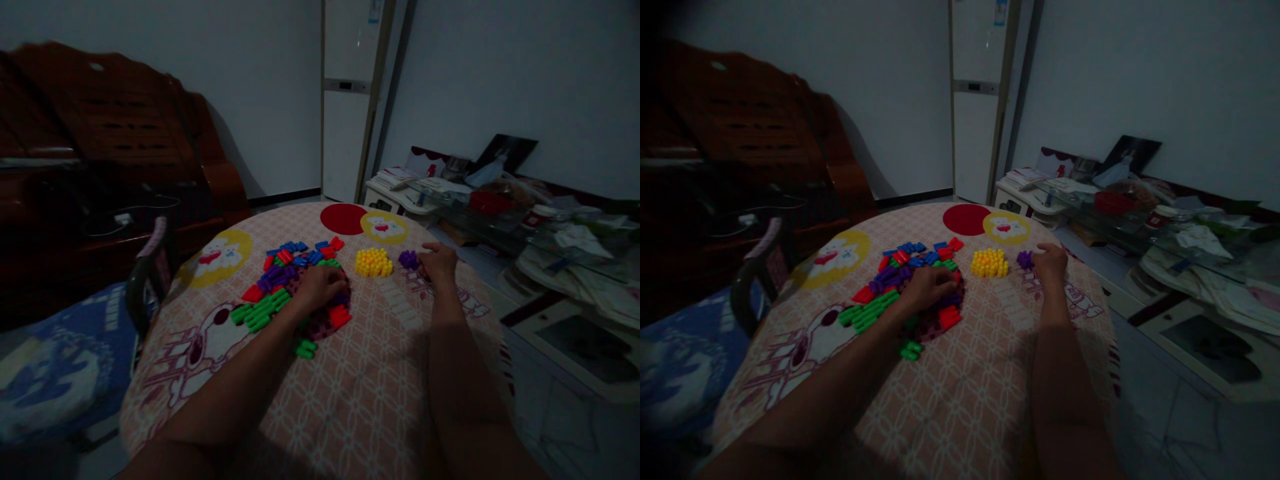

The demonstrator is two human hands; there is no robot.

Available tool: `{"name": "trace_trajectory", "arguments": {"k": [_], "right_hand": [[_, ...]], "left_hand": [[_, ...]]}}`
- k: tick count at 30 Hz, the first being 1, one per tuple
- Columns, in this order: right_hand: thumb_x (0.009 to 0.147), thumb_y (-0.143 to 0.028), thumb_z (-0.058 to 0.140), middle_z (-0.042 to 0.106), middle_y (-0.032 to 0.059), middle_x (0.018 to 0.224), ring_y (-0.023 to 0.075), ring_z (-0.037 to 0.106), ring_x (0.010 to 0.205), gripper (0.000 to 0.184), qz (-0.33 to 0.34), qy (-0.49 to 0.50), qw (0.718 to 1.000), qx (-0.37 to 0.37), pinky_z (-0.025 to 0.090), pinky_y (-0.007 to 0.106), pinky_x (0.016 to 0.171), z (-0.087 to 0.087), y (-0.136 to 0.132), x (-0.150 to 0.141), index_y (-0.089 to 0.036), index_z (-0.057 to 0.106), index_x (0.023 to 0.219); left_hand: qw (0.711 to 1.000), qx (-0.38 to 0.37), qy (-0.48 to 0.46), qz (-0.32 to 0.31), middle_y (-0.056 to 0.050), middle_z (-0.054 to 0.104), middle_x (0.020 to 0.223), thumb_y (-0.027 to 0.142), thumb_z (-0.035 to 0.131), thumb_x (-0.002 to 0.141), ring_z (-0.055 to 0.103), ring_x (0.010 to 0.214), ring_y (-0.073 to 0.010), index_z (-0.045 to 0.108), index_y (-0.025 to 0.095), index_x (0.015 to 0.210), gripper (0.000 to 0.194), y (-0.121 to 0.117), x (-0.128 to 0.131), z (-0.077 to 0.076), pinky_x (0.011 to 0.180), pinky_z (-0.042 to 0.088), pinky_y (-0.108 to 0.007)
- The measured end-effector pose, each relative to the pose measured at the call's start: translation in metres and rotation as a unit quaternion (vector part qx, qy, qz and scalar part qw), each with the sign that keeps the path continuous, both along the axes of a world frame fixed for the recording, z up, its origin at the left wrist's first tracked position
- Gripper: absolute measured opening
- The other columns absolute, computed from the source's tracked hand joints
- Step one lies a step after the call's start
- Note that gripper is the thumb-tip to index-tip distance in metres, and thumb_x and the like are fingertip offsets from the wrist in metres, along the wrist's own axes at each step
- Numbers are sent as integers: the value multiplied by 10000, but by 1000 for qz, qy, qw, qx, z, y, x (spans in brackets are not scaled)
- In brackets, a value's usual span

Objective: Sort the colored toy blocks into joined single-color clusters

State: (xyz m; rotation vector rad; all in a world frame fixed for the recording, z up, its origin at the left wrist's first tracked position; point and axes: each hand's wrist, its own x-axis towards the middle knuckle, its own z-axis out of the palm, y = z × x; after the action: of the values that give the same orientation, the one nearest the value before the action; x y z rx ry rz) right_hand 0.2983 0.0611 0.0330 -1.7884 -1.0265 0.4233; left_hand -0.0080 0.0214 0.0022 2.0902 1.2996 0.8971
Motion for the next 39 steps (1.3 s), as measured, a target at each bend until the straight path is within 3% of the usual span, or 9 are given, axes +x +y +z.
{"name": "trace_trajectory", "arguments": {"k": [4, 8, 10, 14, 18, 31, 33, 36, 39], "right_hand": [[628, -168, 635, 631, 2, 551, 116, 530, 380, 325, 54, 27, 998, 23, 418, 207, 371, 15, -7, -19, -99, 732, 930], [661, -164, 662, 626, -12, 538, 83, 502, 366, 232, 158, 51, 986, -15, 390, 172, 354, 19, -10, -48, -113, 711, 882], [686, -171, 677, 635, -12, 547, 84, 525, 383, 198, 261, 47, 963, -47, 390, 161, 357, 17, -13, -66, -123, 709, 875], [727, -172, 672, 638, -19, 550, 92, 563, 423, 65, 452, 24, 885, -110, 421, 158, 378, 11, -21, -101, -147, 694, 783], [756, -188, 663, 607, -31, 504, 87, 535, 392, 68, 496, 42, 856, -139, 422, 165, 374, 9, -28, -115, -159, 641, 698], [689, -292, 732, 652, -3, 552, 114, 589, 451, 159, 451, 118, 884, -37, 480, 200, 438, 13, -16, -99, -150, 690, 749], [671, -304, 723, 657, 7, 555, 129, 603, 464, 171, 390, 129, 912, 0, 495, 219, 456, 16, -11, -81, -150, 685, 737], [694, -339, 671, 659, 12, 569, 145, 604, 465, 209, 205, 101, 970, 84, 499, 243, 464, 14, -1, -42, -151, 689, 783], [733, -321, 578, 687, 54, 630, 191, 651, 544, 241, 7, -41, 988, 150, 511, 280, 515, 1, 9, 1, -132, 702, 818]], "left_hand": [[992, 13, 127, -9, -69, 686, 762, 257, 773, 640, 643, 772, -253, 676, 215, 730, 138, -10, 3, -6, 776, 504, -344], [991, 18, 130, 12, -61, 661, 728, 233, 749, 671, 631, 750, -254, 642, 216, 756, 138, -10, 6, -9, 758, 496, -353], [996, 14, 90, 5, -49, 670, 740, 250, 704, 721, 623, 724, -230, 649, 209, 793, 99, -7, 6, -6, 730, 494, -340], [997, -10, -79, -8, -48, 714, 855, 294, 620, 796, 655, 781, -207, 659, 183, 887, 149, 1, 6, -1, 737, 512, -327], [976, -25, -215, -4, -66, 724, 948, 288, 649, 769, 685, 868, -221, 645, 167, 976, 240, 5, 6, -5, 802, 537, -350], [962, -32, -270, 3, -72, 744, 953, 302, 698, 751, 709, 881, -246, 678, 165, 1029, 310, 0, 15, -7, 808, 574, -387], [965, -16, -262, 14, -93, 748, 1018, 313, 681, 778, 710, 918, -252, 692, 162, 1058, 318, 0, 14, -7, 824, 575, -389], [969, 0, -244, 27, -101, 750, 1035, 331, 641, 820, 712, 905, -247, 710, 162, 1035, 282, 0, 13, -7, 814, 577, -382], [974, 13, -223, 26, -89, 756, 1000, 311, 620, 831, 713, 885, -239, 716, 169, 1023, 257, -1, 12, -7, 815, 573, -376]]}}
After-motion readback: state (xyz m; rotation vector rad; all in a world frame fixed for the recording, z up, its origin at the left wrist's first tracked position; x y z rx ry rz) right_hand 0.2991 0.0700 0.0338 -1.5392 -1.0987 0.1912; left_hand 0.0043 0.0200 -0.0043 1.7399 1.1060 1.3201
